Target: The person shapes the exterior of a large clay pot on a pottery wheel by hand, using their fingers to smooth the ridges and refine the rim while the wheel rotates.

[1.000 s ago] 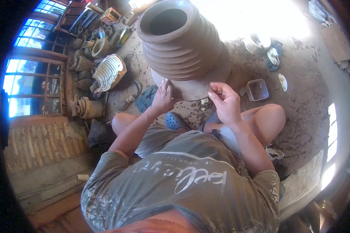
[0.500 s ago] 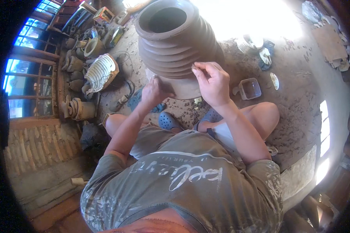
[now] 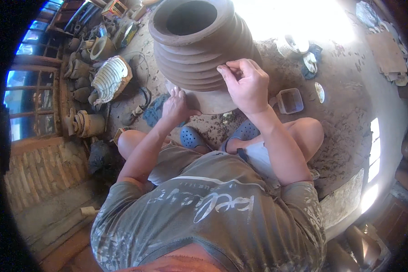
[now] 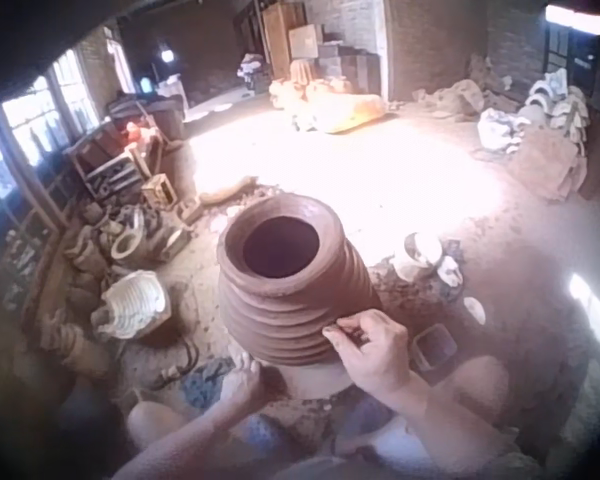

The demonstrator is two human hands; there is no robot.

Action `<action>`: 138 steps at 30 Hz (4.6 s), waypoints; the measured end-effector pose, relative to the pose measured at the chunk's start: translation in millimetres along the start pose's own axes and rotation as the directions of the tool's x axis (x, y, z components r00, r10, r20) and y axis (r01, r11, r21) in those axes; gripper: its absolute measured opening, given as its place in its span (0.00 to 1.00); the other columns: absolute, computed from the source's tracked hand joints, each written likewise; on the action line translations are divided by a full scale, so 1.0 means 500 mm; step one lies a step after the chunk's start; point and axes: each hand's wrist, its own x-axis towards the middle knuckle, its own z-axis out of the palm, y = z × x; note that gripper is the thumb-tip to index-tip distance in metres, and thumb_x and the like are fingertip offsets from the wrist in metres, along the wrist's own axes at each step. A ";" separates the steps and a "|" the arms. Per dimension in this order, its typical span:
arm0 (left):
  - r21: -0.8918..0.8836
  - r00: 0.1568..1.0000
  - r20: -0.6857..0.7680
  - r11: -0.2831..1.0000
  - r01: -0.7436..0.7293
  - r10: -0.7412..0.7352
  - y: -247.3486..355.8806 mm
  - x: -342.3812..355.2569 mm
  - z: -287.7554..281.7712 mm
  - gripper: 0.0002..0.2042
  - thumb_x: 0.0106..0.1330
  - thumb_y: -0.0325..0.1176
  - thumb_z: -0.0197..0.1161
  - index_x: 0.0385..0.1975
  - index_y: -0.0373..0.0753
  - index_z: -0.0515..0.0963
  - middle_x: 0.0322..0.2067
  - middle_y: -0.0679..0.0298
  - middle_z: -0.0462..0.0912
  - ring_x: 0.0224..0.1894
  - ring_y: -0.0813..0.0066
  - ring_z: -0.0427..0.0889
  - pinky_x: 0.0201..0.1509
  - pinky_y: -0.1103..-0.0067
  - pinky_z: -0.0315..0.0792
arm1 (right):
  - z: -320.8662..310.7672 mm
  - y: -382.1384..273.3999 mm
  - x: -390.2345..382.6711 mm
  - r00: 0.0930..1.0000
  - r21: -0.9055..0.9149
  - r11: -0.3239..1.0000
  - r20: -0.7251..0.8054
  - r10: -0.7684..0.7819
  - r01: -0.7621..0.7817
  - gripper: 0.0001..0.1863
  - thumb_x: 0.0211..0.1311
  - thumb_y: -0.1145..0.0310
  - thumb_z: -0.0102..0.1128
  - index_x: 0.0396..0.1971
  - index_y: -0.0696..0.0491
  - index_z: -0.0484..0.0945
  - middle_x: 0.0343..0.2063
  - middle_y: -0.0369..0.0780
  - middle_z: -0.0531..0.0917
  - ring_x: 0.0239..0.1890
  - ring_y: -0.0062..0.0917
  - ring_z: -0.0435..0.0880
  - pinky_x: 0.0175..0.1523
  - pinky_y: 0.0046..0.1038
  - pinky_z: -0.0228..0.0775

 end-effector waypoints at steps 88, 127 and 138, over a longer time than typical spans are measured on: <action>-0.920 0.869 0.300 0.360 0.154 0.394 0.146 -0.083 0.057 0.13 0.82 0.42 0.56 0.48 0.38 0.79 0.36 0.68 0.85 0.37 0.81 0.80 0.42 0.79 0.72 | -0.049 0.096 -0.293 0.918 0.016 0.993 0.383 0.105 -0.120 0.10 0.61 0.70 0.63 0.39 0.58 0.85 0.34 0.49 0.84 0.41 0.48 0.85 0.50 0.45 0.78; -0.074 0.991 0.090 0.993 -0.096 0.102 0.137 -0.076 0.063 0.45 0.59 0.53 0.77 0.65 0.22 0.66 0.71 0.32 0.63 0.74 0.35 0.63 0.75 0.55 0.65 | -0.050 -0.031 -0.099 0.990 0.140 0.990 0.141 -0.015 -0.005 0.07 0.68 0.73 0.71 0.40 0.61 0.86 0.35 0.44 0.89 0.33 0.27 0.89 0.38 0.29 0.81; -0.044 0.990 0.133 0.998 -0.036 0.041 0.141 -0.073 0.044 0.42 0.59 0.54 0.77 0.62 0.24 0.70 0.70 0.32 0.64 0.74 0.34 0.63 0.71 0.50 0.67 | 0.038 -0.061 0.010 0.763 -0.310 0.697 0.253 -0.595 0.646 0.08 0.55 0.73 0.76 0.36 0.52 0.88 0.32 0.36 0.83 0.36 0.31 0.83 0.39 0.32 0.78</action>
